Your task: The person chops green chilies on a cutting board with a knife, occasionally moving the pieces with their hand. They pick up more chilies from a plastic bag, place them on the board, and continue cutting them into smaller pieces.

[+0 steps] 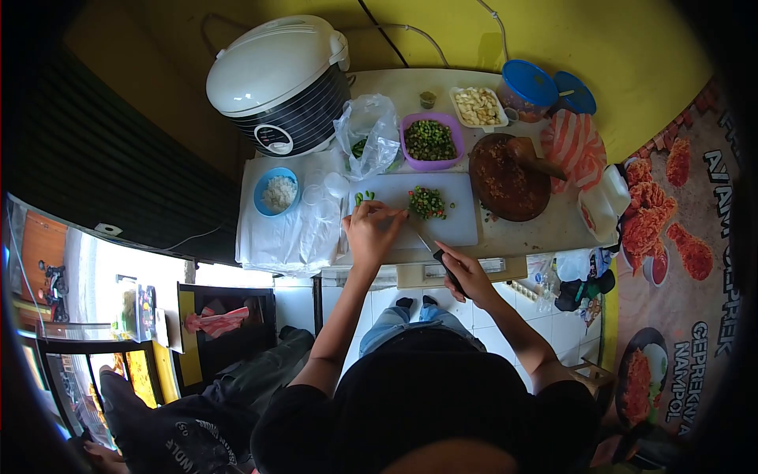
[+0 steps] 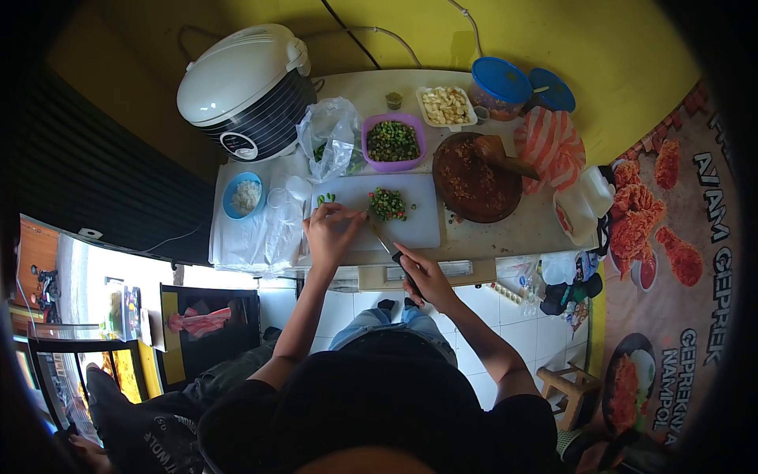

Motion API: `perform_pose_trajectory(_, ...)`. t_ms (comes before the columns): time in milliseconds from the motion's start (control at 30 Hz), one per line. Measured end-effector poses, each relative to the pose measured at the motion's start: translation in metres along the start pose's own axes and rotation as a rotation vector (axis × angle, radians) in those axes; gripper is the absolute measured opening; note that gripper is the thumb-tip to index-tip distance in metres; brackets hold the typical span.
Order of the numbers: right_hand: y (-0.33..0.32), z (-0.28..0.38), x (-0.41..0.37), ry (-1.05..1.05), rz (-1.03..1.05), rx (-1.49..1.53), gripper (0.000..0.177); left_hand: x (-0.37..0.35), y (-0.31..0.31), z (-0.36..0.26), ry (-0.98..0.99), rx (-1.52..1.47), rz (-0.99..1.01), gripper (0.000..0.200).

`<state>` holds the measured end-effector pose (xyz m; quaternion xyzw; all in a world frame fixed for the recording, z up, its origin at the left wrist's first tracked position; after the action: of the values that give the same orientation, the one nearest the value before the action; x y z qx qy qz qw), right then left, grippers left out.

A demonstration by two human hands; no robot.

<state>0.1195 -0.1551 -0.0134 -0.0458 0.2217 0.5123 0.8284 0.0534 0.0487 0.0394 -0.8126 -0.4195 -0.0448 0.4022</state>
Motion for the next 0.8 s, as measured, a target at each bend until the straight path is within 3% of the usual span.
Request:
perform_pose_trajectory(267, 0.000, 0.003, -0.001, -0.041, -0.017, -0.076, 0.050, -0.004, -0.012, 0.003, -0.019, -0.005, 0.055, 0.016)
perform_pose_trajectory(467, 0.000, 0.001, -0.004, -0.103, -0.066, -0.222, 0.047, -0.024, -0.014, -0.005, 0.096, -0.018, 0.142, 0.013)
perform_pose_trajectory(800, -0.013, 0.009, -0.014, -0.117, -0.052, -0.277, 0.039, -0.019, -0.027, 0.008, 0.015, -0.029, -0.088, 0.012)
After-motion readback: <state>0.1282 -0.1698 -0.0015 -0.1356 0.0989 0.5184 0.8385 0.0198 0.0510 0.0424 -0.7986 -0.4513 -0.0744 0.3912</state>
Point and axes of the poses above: each hand's wrist, its own x-axis towards the middle knuckle, its own y-axis out of the palm, z = x × y, the point moved 7 cm from there along x, towards the middle knuckle, and after that the axes turned 5 degrees about -x, right-handed, at the moved point
